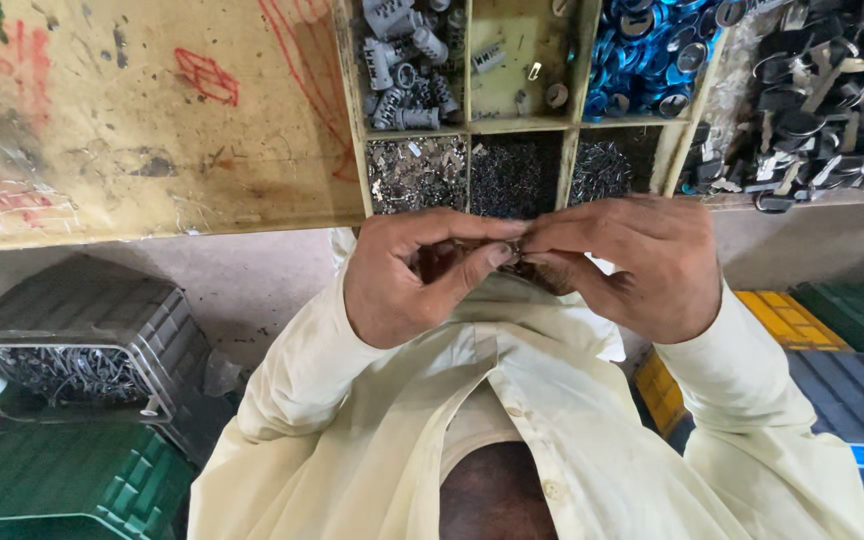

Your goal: The person assembles keys by inserting small metal pins into key blanks and attaching blue plastic heads. The person handles the components one at a time, repeatedly picking up parts from a compartmentalized box and assembling them by hand.

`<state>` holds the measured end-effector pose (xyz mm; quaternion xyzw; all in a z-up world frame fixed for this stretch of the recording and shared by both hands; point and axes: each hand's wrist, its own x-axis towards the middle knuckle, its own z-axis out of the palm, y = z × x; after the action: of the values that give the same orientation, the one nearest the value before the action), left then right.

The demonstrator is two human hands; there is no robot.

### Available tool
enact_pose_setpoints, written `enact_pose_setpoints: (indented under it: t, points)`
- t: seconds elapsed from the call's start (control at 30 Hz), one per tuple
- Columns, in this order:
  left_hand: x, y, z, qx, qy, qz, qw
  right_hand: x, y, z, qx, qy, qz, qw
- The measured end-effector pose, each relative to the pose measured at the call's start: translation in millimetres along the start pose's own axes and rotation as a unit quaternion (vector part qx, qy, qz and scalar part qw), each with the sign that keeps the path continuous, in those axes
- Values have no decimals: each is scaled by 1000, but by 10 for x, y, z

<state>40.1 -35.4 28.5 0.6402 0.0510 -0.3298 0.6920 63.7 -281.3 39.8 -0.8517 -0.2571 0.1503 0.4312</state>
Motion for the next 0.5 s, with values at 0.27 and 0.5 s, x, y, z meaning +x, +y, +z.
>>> enact_pose_setpoints:
  t: [0.27,0.5]
  points:
    - [18,21,-4,117,28,70,990,31,-26,-3,-40,-16,-8,999]
    - [-15,33,68,193,57,53,978,-11,-70,64,-87,-14,37,995]
